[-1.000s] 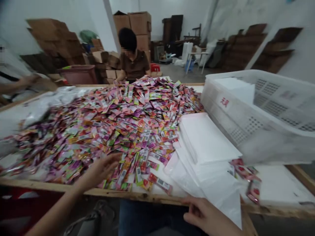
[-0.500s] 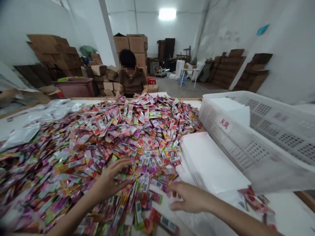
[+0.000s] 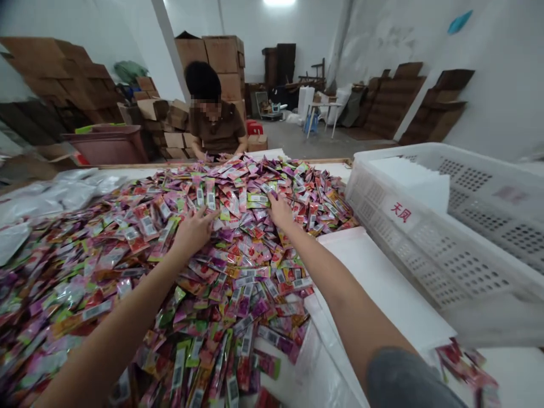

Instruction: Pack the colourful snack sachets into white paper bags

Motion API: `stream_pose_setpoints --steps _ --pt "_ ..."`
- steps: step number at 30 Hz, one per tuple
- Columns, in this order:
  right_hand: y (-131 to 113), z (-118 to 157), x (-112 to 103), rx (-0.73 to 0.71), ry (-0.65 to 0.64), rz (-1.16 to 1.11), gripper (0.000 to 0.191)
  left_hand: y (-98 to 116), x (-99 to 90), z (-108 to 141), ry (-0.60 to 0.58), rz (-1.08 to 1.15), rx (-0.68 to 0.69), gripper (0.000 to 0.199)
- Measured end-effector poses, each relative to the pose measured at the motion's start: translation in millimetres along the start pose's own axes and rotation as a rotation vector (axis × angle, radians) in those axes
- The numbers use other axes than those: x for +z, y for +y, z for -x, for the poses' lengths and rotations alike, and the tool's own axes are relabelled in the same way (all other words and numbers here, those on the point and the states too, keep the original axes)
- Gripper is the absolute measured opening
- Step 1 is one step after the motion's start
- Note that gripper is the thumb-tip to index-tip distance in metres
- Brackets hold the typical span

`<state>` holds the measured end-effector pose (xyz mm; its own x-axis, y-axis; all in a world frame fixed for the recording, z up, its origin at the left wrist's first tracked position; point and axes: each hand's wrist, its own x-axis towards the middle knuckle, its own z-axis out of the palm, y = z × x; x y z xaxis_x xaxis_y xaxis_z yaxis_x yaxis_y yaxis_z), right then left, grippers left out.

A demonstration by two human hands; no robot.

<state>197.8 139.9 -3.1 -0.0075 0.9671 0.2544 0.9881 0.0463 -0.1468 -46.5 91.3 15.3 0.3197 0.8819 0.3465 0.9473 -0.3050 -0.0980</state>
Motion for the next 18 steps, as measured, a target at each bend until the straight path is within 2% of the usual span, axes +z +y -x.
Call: stream_pose_setpoints --steps 3,6,9,11,12,13,15,17,18 --pt "-7.7 17.7 -0.3 -0.019 -0.054 0.017 0.041 -4.4 -12.1 7.7 0.003 0.081 -0.001 0.047" --pt "-12.3 60.0 -6.2 -0.086 -0.139 0.08 0.034 5.8 -17.4 37.0 -0.027 0.151 0.093 0.049" --pt "-0.5 115.7 -10.1 -0.166 -0.368 0.052 0.043 24.8 -10.1 92.3 -0.188 0.217 0.235 0.056" --pt "16.2 150.1 -9.7 -0.199 -0.509 -0.029 0.058 36.2 -3.4 137.0 -0.327 0.274 0.266 0.068" --pt "24.7 164.4 -8.3 -0.199 -0.531 -0.077 0.061 41.5 -0.2 158.1 -0.374 0.307 0.263 0.075" --pt "31.7 176.6 -5.6 -0.187 -0.518 -0.123 0.06 47.2 2.8 176.7 -0.392 0.338 0.241 0.079" --pt "37.5 195.1 4.0 -0.136 -0.416 -0.191 0.058 62.1 10.5 202.8 -0.341 0.373 0.124 0.076" --pt "31.2 209.3 19.5 -0.083 -0.339 -0.19 0.059 82.1 22.4 213.9 -0.238 0.347 -0.049 0.068" --pt "25.3 216.3 28.8 -0.07 -0.348 -0.163 0.06 92.9 30.0 215.7 -0.201 0.315 -0.116 0.066"
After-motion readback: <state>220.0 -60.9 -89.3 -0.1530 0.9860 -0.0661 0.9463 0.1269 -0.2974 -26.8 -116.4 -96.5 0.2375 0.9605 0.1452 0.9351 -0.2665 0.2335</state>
